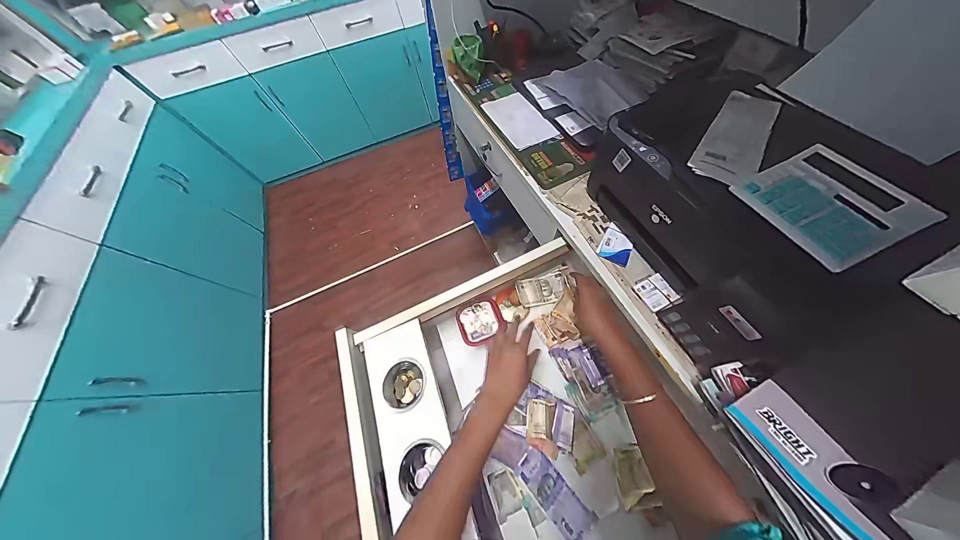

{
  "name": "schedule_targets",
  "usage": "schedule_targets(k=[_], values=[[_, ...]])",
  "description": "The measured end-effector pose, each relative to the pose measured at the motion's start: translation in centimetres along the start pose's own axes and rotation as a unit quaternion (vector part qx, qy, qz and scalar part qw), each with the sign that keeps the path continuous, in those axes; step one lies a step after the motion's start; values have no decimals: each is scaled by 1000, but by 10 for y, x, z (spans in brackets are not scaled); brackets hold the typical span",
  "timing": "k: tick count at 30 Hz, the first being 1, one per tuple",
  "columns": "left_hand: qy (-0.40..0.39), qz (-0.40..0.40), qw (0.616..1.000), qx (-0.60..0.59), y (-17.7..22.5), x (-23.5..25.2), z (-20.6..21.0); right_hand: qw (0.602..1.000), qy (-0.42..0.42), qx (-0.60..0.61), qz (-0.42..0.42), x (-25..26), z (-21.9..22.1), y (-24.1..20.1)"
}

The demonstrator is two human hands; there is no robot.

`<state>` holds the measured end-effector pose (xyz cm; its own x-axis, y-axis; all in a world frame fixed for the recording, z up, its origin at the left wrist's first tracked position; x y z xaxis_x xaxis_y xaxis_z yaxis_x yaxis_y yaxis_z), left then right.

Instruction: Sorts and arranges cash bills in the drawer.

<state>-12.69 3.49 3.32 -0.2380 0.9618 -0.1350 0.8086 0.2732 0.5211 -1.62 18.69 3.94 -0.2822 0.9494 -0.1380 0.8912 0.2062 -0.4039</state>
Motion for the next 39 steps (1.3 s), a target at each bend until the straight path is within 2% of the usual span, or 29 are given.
schedule_targets(k=[2, 4, 6, 11, 15, 17, 22, 24, 29, 32, 34, 37, 39], values=[[-17, 41, 999, -23, 30, 2, 23, 997, 2, 11, -81, -13, 15, 4], [-59, 67, 996, -17, 49, 11, 48, 987, -38, 20, -158, -23, 36, 6], [-98, 78, 992, 6, 53, 21, 66, 980, -61, -14, -187, -29, 44, 10], [-111, 97, 989, 22, 51, 33, 80, 979, -73, -119, -150, -36, 51, 35], [-133, 117, 983, 41, 55, 38, 85, 987, -1, -80, -141, -38, 41, 32], [-138, 151, 977, 61, 59, 36, 84, 985, 20, -65, -159, -34, 40, 27], [-69, 239, 968, 28, 62, 36, 70, 985, -5, -69, -155, -27, 46, 30], [-59, 233, 971, 10, 58, 41, 69, 987, 14, -78, -140, -27, 45, 37], [-143, 187, 971, 43, 49, 47, 89, 988, 53, -68, -125, -24, 39, 38], [-117, 177, 975, 65, 54, 38, 83, 983, 96, -15, -156, -18, 24, 21], [-76, 158, 984, 40, 56, 33, 74, 983, 54, -8, -177, -8, 27, 6], [-28, 115, 993, 7, 54, 27, 59, 981, -57, -45, -182, 16, 48, -7], [12, 74, 997, -35, 49, 21, 45, 978, -92, -62, -178, 31, 59, -9]])
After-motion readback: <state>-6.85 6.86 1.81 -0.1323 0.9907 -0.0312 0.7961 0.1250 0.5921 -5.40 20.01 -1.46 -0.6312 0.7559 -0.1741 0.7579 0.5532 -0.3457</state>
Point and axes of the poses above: each hand's wrist, its own x-axis towards the middle knuckle, its own z-axis out of the palm, y = z × x, the point moved 10 cm from there along x, towards the middle knuckle, and after that the axes turned 12 degrees about y, right-handed, at the moved point
